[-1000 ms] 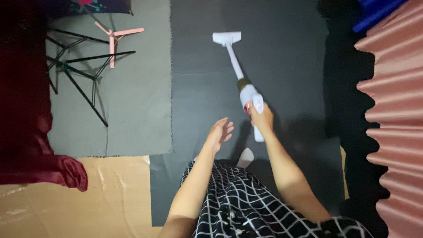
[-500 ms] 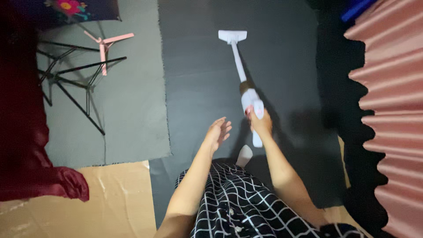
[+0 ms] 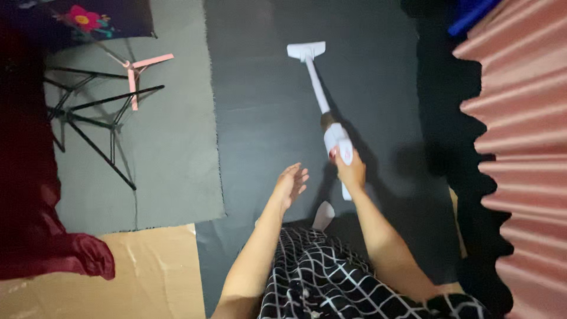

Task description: The person vacuums a floor mat using a stick vacuum cleaner, then detaches the extension tube from the vacuum body.

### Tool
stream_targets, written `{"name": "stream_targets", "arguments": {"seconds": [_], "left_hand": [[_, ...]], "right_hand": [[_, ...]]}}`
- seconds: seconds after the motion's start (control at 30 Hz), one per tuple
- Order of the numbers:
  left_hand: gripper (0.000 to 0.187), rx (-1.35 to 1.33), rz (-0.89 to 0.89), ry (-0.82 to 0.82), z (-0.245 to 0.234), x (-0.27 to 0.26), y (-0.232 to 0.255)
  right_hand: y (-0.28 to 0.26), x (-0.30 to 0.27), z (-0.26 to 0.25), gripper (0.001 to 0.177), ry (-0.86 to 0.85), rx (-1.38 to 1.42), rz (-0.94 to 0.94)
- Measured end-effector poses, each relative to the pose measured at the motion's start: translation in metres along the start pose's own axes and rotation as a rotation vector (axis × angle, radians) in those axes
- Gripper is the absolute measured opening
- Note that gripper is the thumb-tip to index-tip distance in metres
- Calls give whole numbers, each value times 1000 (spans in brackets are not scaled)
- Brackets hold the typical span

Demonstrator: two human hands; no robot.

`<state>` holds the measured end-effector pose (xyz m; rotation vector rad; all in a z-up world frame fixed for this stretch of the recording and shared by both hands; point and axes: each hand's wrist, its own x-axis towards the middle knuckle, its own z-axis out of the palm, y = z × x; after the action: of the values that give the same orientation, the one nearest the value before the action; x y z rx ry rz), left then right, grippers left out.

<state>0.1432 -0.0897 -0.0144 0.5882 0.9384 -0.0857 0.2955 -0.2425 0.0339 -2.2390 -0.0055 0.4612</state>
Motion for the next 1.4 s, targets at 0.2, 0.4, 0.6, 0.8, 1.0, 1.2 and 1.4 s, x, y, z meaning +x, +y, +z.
{"name": "stream_targets", "arguments": {"seconds": [0.2,0.4,0.6,0.8,1.0,1.2,1.4], "left_hand": [[42,-13,24,102,-7,-5,-11],[41,19,41,38,43,25,-35],[41,126,-8,-11,139,49,-53],[40,108,-16,-59,170,63,-66],[41,115,-14,-57,154,65,-34],[40,173,-28,-35,136,76,16],[41,252,-56,-62,150,115,39]], "right_hand": [[-49,121,11,45,15,-11,18],[1,124,-30,48,81,-57,-11],[74,17,-113,48,-96,-4,128],[79,-23,-143,32,-119,145,171],[28,80,-106,51,15,-36,-6],[-30,193,-70,55,134,-77,130],[3,187,-57,55,209,-57,3]]}}
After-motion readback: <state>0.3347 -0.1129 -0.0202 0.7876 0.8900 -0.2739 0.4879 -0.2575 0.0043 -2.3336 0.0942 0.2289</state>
